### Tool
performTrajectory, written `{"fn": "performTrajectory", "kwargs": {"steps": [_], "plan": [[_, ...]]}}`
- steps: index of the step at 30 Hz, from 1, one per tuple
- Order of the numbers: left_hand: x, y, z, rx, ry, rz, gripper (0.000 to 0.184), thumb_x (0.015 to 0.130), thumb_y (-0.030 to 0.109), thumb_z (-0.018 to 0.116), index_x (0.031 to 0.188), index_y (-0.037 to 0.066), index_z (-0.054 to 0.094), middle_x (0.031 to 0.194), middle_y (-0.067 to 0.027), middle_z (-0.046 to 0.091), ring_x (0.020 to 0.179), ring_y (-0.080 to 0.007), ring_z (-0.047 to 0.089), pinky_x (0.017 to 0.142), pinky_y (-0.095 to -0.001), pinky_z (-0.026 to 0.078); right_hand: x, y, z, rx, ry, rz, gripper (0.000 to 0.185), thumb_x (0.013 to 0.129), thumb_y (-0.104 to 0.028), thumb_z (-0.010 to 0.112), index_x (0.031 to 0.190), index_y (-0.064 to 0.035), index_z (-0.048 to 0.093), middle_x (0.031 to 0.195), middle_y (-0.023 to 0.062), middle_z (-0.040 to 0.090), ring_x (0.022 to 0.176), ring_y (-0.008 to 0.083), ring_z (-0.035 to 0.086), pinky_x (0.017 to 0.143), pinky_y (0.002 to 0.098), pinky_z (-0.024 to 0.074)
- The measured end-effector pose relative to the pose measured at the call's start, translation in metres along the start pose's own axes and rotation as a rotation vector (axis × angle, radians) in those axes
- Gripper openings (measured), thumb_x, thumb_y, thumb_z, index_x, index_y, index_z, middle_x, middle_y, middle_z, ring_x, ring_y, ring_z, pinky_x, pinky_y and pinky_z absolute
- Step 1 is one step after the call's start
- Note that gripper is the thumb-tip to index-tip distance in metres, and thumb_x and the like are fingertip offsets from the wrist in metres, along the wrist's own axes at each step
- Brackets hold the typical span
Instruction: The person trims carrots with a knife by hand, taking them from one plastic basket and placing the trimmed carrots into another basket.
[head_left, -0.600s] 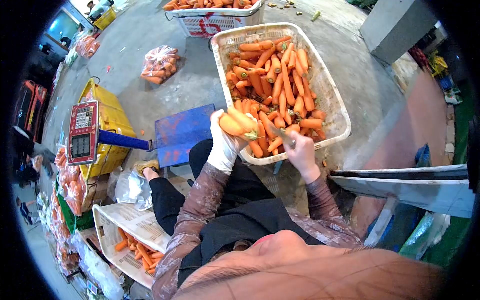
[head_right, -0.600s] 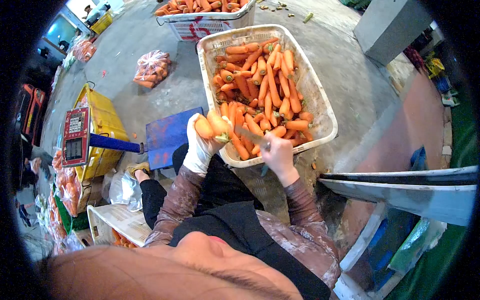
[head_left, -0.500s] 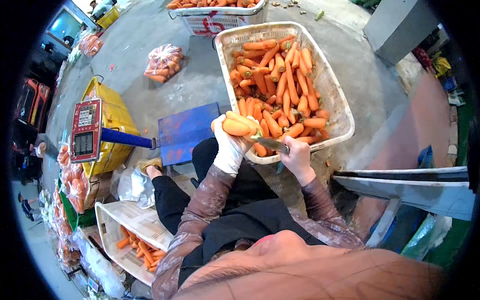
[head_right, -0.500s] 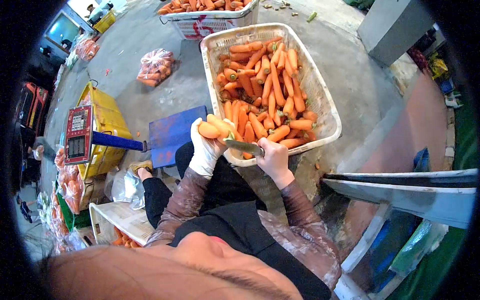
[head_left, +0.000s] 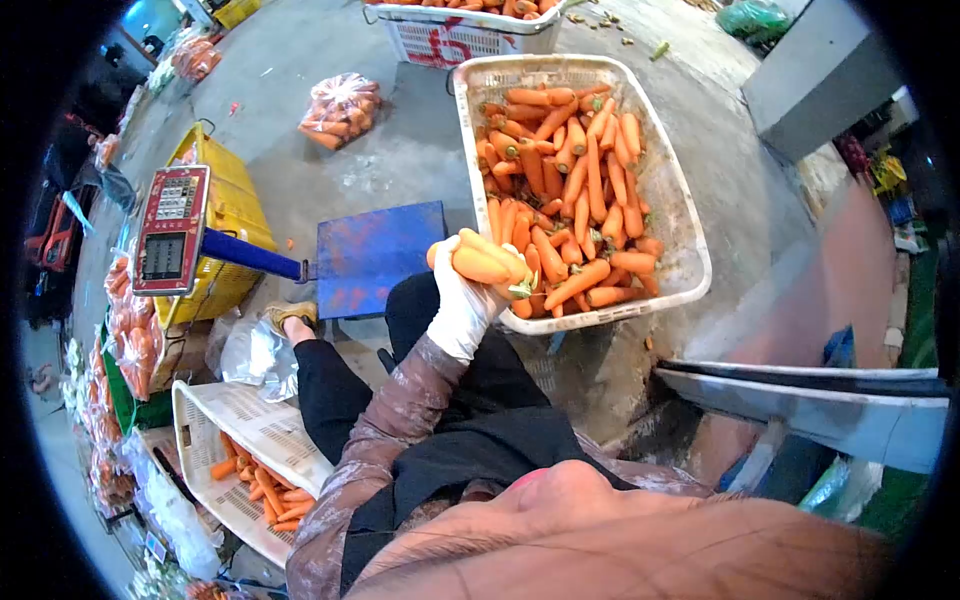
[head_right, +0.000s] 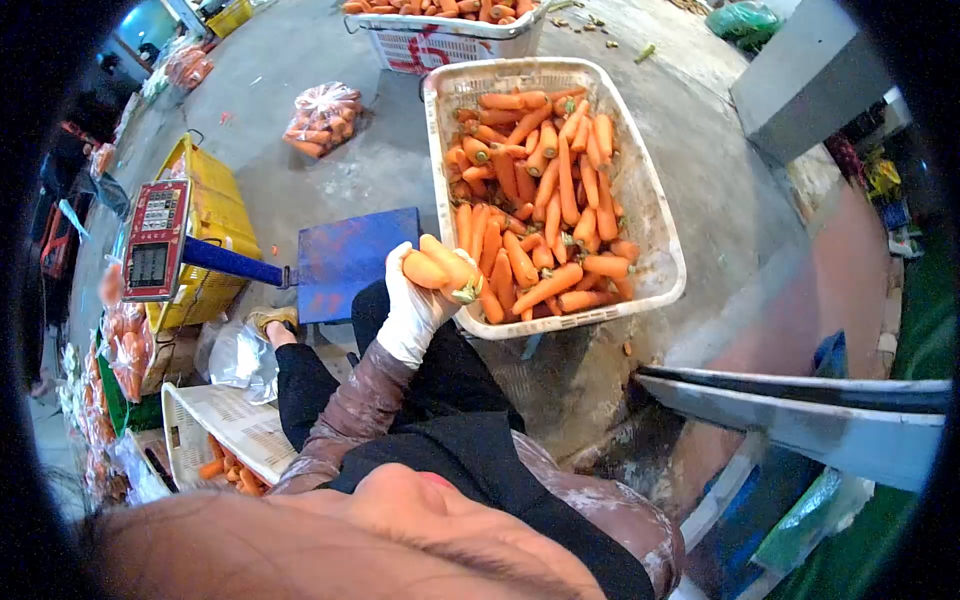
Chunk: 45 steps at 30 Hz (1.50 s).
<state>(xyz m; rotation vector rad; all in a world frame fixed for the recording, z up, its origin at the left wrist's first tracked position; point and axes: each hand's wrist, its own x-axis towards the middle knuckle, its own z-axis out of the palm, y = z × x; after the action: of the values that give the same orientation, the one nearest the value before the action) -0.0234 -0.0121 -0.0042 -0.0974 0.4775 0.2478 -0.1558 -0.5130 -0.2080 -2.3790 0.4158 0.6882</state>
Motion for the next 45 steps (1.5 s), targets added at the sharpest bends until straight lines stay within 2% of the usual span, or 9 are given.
{"fn": "performTrajectory", "kwargs": {"steps": [6, 10, 19, 25, 28, 32, 36, 39, 45], "plan": [[-0.006, -0.003, 0.011, 0.022, 0.022, -0.011, 0.052, 0.077, 0.043, 0.059, 0.112, 0.009, 0.040, 0.099, -0.0161, 0.048, 0.091, -0.0309, 0.052, 0.083, -0.0449, 0.046, 0.006, -0.269, -0.034, 0.218, 0.072, -0.680, 0.023, 0.091, -0.029, 0.052, 0.078, -0.0109, 0.052, 0.063, 0.0056, 0.048, 0.052, 0.0223, 0.043, 0.049, 0.0324, 0.0367], [-0.003, 0.003, 0.002, 0.018, 0.004, 0.034, 0.065, 0.074, 0.044, 0.059, 0.115, 0.000, 0.038, 0.102, -0.0190, 0.049, 0.093, -0.0340, 0.053, 0.085, -0.0484, 0.047, -0.001, -0.324, -0.020, 0.220, 0.016, -0.826, 0.022, 0.090, -0.029, 0.054, 0.080, -0.0096, 0.054, 0.066, 0.0078, 0.050, 0.055, 0.0247, 0.046, 0.051, 0.0336, 0.0383], [-0.008, 0.008, -0.002, 0.113, -0.021, 0.051, 0.067, 0.074, 0.046, 0.057, 0.115, -0.003, 0.038, 0.103, -0.0205, 0.050, 0.094, -0.0346, 0.054, 0.087, -0.0486, 0.046, 0.004, -0.138, 0.000, 0.288, -0.040, -0.237, 0.022, 0.088, -0.028, 0.056, 0.085, -0.0068, 0.058, 0.071, 0.0128, 0.055, 0.061, 0.0300, 0.052, 0.056, 0.0363, 0.0421], [-0.005, 0.004, -0.004, 0.049, -0.005, 0.029, 0.068, 0.074, 0.046, 0.057, 0.115, -0.004, 0.038, 0.103, -0.0206, 0.050, 0.093, -0.0346, 0.054, 0.087, -0.0489, 0.046, -0.033, 0.055, 0.033, 0.014, -0.072, 0.278, 0.023, 0.087, -0.028, 0.058, 0.088, -0.0050, 0.060, 0.075, 0.0161, 0.058, 0.066, 0.0335, 0.055, 0.059, 0.0382, 0.0446], [-0.002, 0.004, -0.008, 0.072, -0.006, 0.059, 0.068, 0.074, 0.046, 0.057, 0.116, -0.004, 0.038, 0.105, -0.0210, 0.050, 0.093, -0.0348, 0.054, 0.087, -0.0492, 0.046, -0.046, 0.080, 0.036, -0.151, -0.114, 0.370, 0.024, 0.086, -0.028, 0.059, 0.089, -0.0040, 0.062, 0.077, 0.0178, 0.060, 0.068, 0.0353, 0.057, 0.061, 0.0391, 0.0459], [-0.008, 0.004, 0.000, 0.130, -0.016, 0.089, 0.066, 0.076, 0.047, 0.056, 0.117, -0.003, 0.039, 0.109, -0.0216, 0.050, 0.095, -0.0362, 0.055, 0.090, -0.0501, 0.045, 0.002, 0.016, 0.018, -0.183, 0.052, -0.013, 0.025, 0.086, -0.027, 0.060, 0.091, -0.0028, 0.064, 0.079, 0.0200, 0.062, 0.071, 0.0376, 0.060, 0.063, 0.0403, 0.0475], [-0.011, -0.011, 0.020, 0.058, 0.091, 0.113, 0.062, 0.079, 0.047, 0.056, 0.117, -0.002, 0.043, 0.114, -0.0192, 0.049, 0.104, -0.0365, 0.053, 0.095, -0.0512, 0.043, 0.032, -0.235, -0.040, 0.113, 0.098, -0.690, 0.018, 0.084, -0.020, 0.061, 0.087, -0.0023, 0.062, 0.069, 0.0186, 0.060, 0.060, 0.0334, 0.059, 0.054, 0.0378, 0.0435], [-0.004, -0.019, 0.019, 0.073, 0.071, 0.083, 0.062, 0.080, 0.046, 0.056, 0.117, -0.001, 0.043, 0.115, -0.0178, 0.049, 0.106, -0.0359, 0.051, 0.096, -0.0514, 0.043, 0.011, -0.367, -0.046, -0.059, 0.424, -1.197, 0.020, 0.076, -0.015, 0.064, 0.068, -0.0058, 0.049, 0.060, 0.0144, 0.052, 0.057, 0.0349, 0.055, 0.050, 0.0420, 0.0412], [0.000, -0.015, 0.014, 0.038, 0.119, 0.128, 0.060, 0.082, 0.047, 0.053, 0.113, -0.004, 0.048, 0.110, -0.0202, 0.052, 0.103, -0.0375, 0.054, 0.094, -0.0526, 0.044, 0.018, -0.425, -0.004, -0.082, 0.338, -1.285, 0.013, 0.070, -0.011, 0.063, 0.069, -0.0056, 0.052, 0.060, 0.0144, 0.055, 0.057, 0.0325, 0.058, 0.050, 0.0404, 0.0437]]}}
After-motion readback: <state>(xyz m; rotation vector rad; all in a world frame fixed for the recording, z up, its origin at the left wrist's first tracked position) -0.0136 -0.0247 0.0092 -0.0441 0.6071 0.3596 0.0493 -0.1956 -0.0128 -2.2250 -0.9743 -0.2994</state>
